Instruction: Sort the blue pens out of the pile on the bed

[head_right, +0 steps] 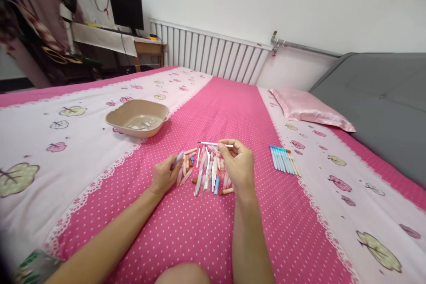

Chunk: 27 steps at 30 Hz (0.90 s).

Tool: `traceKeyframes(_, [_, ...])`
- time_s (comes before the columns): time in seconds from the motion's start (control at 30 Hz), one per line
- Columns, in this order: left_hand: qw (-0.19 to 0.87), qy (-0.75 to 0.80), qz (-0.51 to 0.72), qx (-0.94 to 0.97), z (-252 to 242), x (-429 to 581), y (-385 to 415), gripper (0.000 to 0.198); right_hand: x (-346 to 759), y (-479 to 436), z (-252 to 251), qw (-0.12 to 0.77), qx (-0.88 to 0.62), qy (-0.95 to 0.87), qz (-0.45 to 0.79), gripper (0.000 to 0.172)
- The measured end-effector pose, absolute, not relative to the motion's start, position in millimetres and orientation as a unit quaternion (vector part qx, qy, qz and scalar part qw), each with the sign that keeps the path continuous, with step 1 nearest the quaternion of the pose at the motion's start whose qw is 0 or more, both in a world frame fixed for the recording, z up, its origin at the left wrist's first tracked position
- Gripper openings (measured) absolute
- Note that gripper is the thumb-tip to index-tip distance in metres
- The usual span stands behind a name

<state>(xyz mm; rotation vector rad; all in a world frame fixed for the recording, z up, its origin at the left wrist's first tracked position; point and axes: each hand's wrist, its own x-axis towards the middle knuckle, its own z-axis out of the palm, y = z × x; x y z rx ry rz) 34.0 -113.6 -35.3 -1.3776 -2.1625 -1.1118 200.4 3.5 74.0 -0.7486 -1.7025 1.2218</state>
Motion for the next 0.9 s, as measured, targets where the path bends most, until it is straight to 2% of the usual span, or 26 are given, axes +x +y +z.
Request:
traceKeyframes(0.33, [0.196, -0.755, -0.374, -0.501, -36.7, 34.8, -115.3, 0.027, 204.5, -6.5, 81.5, 0.357, -0.256, -0.683, 0.584, 0.030])
traceKeyframes(0.9, [0.224, -0.745, -0.358, -0.517, -38.0, 35.1, -116.8, 0.025, 198.4, -2.3, 72.0, 0.340, -0.253, -0.685, 0.592, 0.028])
